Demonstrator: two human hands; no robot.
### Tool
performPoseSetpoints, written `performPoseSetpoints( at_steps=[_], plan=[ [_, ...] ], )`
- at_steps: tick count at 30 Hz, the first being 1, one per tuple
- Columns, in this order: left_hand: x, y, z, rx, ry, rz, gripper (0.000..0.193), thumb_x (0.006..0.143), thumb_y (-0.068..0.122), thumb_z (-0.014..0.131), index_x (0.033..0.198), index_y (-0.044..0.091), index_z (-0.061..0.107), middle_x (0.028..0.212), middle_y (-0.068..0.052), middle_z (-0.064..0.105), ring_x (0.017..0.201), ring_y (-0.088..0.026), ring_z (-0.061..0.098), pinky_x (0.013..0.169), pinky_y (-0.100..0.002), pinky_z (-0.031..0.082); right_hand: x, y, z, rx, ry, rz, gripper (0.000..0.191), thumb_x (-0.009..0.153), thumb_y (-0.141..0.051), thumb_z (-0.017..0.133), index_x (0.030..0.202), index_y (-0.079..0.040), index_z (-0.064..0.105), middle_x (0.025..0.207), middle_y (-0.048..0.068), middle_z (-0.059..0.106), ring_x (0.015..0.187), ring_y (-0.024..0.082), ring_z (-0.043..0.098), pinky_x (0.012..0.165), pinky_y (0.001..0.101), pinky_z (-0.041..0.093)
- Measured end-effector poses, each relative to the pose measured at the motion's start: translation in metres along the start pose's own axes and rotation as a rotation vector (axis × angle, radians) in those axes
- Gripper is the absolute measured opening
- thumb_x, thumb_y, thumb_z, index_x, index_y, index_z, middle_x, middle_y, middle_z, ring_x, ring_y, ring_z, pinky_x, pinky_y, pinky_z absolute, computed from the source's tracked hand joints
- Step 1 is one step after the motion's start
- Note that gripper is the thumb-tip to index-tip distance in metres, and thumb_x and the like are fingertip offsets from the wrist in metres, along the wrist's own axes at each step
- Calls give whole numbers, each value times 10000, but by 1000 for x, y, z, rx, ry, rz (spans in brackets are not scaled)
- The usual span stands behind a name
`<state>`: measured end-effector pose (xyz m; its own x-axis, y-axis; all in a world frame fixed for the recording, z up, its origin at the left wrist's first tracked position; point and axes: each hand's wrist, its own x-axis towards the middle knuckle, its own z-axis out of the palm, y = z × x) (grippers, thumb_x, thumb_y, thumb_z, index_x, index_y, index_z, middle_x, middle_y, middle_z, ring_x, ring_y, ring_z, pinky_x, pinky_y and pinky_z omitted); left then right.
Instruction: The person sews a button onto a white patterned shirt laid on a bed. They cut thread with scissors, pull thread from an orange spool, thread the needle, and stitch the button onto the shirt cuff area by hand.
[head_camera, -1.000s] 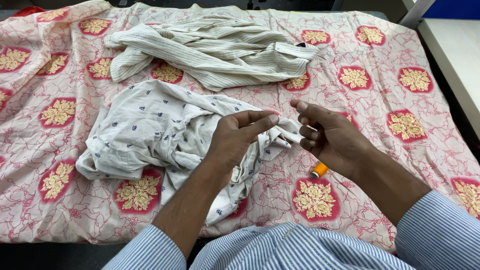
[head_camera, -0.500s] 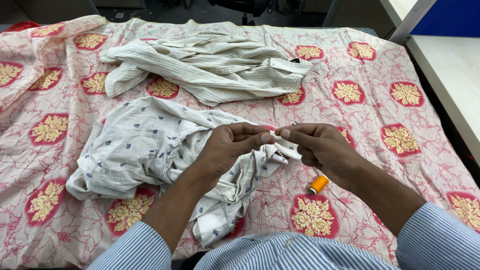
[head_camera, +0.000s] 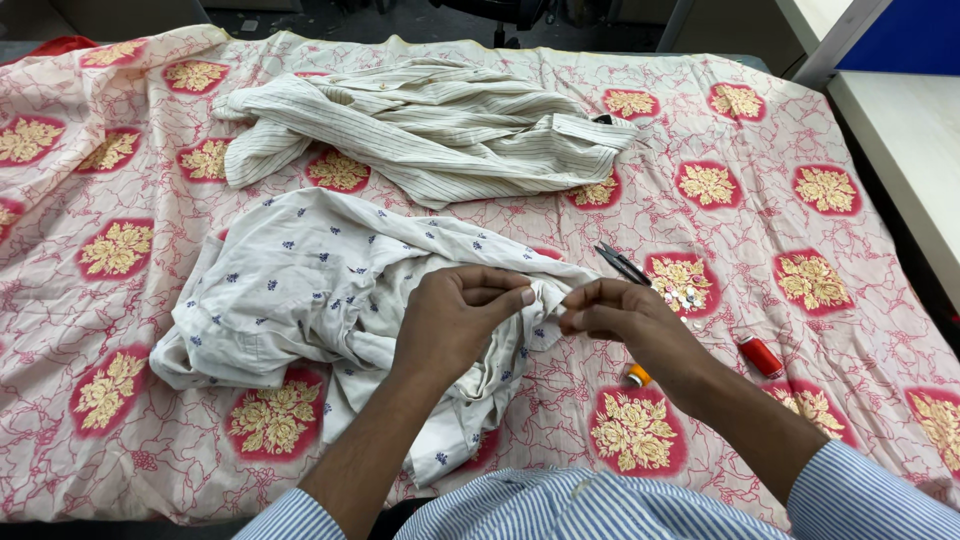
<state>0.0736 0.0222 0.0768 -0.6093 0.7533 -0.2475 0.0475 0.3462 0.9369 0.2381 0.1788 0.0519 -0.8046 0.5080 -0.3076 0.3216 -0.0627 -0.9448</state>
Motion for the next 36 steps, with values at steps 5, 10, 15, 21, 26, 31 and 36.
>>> performPoseSetpoints(
  at_steps=[5, 10, 15, 21, 26, 31, 36],
  plan=[
    [-12, 6, 4, 67, -48, 81, 262, 826, 256, 793, 1017, 78, 811, 879, -43, 840, 728, -67, 770, 661, -225, 584, -8, -29, 13, -2, -189, -207, 663, 816, -19, 658, 1453, -73, 482, 1276, 42, 654, 1084, 65, 664, 920, 275, 553],
    [-15, 9, -1, 110, -41, -1, 243, 840, 244, 776, 1020, 83, 804, 896, -40, 839, 765, -75, 771, 705, -228, 577, -7, -46, 28, -369, -105, -149, 558, 833, -166, 722, 1379, -114, 619, 1046, 7, 688, 593, 58, 526, 501, 244, 424],
    [-16, 9, -8, 77, -84, -36, 264, 843, 247, 777, 1037, 68, 792, 899, -41, 841, 767, -63, 771, 712, -220, 577, -3, -41, 25, -406, -121, -119, 377, 871, -224, 777, 1211, -64, 751, 721, -38, 587, 557, 45, 426, 488, 255, 346],
    [-11, 5, -12, -82, -93, -126, 279, 821, 229, 820, 1030, 45, 803, 874, -66, 838, 693, -74, 680, 645, -242, 504, 4, -36, 23, -317, -104, -74, 315, 894, -284, 751, 1083, -41, 819, 618, -79, 568, 558, 23, 411, 485, 257, 340],
    [-4, -3, -20, -132, -107, -106, 300, 807, 241, 822, 1019, 29, 805, 892, -73, 839, 751, -64, 714, 686, -219, 523, 1, -40, 33, -362, 49, 2, 292, 861, -290, 786, 1021, -54, 848, 583, -45, 530, 525, 51, 353, 472, 280, 265],
    [1, -5, -27, -121, -105, -91, 309, 805, 247, 818, 1024, 29, 807, 893, -72, 837, 762, -76, 728, 704, -220, 530, -2, -41, 44, -325, 159, 29, 270, 840, -265, 799, 998, -53, 857, 569, -27, 563, 523, 65, 359, 482, 283, 259],
    [-1, -7, -34, -107, -149, -173, 330, 797, 254, 826, 1051, 45, 798, 917, -61, 840, 800, -58, 747, 757, -214, 548, 0, -38, 46, -207, 16, -122, 281, 861, -228, 805, 1073, -44, 820, 811, -45, 745, 721, 17, 610, 649, 229, 481]
  ],
)
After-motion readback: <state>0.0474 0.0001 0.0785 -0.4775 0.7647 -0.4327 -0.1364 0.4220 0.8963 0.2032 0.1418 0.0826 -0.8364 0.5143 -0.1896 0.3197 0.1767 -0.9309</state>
